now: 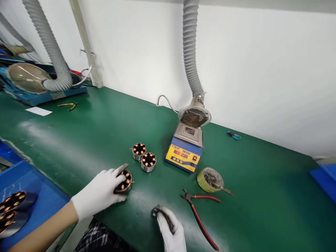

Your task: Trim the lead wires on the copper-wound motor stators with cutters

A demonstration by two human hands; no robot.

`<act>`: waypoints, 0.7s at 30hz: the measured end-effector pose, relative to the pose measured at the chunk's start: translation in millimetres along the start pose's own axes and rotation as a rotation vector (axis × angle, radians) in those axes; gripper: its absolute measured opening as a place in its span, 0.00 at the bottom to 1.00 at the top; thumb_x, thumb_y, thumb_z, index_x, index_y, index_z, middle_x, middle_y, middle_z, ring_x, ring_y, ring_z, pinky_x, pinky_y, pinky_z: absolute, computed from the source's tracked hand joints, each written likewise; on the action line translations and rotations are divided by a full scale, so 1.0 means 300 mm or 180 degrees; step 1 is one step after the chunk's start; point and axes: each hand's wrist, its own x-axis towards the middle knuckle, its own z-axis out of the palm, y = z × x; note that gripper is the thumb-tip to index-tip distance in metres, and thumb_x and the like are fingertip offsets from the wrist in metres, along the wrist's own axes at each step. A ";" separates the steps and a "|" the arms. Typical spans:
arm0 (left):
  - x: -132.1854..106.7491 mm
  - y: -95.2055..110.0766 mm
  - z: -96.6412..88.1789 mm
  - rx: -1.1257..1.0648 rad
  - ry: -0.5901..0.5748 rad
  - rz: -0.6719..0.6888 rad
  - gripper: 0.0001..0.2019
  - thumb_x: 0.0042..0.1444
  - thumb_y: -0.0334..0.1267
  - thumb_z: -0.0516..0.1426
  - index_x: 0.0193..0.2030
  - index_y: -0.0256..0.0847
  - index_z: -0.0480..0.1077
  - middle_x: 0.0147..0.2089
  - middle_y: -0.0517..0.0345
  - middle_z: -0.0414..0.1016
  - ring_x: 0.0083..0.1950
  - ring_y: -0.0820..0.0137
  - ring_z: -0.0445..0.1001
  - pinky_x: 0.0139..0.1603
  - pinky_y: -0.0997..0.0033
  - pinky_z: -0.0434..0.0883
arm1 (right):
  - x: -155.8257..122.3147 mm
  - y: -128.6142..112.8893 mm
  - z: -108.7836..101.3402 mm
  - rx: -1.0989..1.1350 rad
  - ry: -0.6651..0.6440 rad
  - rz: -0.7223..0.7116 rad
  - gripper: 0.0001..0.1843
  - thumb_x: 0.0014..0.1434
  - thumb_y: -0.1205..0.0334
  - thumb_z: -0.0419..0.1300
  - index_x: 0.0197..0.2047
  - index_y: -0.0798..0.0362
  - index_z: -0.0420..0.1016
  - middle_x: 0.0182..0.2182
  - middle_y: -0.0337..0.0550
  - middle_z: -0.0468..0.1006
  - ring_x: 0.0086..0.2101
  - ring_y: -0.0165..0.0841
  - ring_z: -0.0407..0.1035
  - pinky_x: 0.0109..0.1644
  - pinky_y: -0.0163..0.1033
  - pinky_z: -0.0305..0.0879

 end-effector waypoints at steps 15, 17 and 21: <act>-0.060 0.220 0.150 -0.2261 -0.0019 0.0440 0.28 0.32 0.45 0.66 0.45 0.44 0.70 0.62 0.47 0.57 0.61 0.52 0.57 0.57 0.56 0.62 | -0.073 -0.023 0.142 0.1835 -0.1460 0.0554 0.25 0.42 0.51 0.66 0.44 0.52 0.73 0.38 0.45 0.77 0.43 0.42 0.70 0.48 0.46 0.64; -0.074 0.213 0.158 -0.2262 0.0025 0.0522 0.41 0.33 0.41 0.65 0.58 0.43 0.59 0.64 0.43 0.54 0.62 0.52 0.56 0.58 0.54 0.60 | -0.070 0.005 0.132 0.1971 -0.1219 0.0685 0.25 0.44 0.51 0.63 0.46 0.50 0.71 0.40 0.45 0.76 0.43 0.41 0.69 0.48 0.46 0.65; -0.082 0.205 0.128 -0.2774 0.0083 0.0493 0.30 0.41 0.35 0.62 0.55 0.49 0.64 0.59 0.52 0.64 0.59 0.58 0.62 0.59 0.57 0.60 | -0.052 0.026 0.124 0.2028 -0.1225 0.0711 0.26 0.45 0.53 0.63 0.48 0.51 0.70 0.45 0.45 0.74 0.45 0.41 0.68 0.48 0.45 0.65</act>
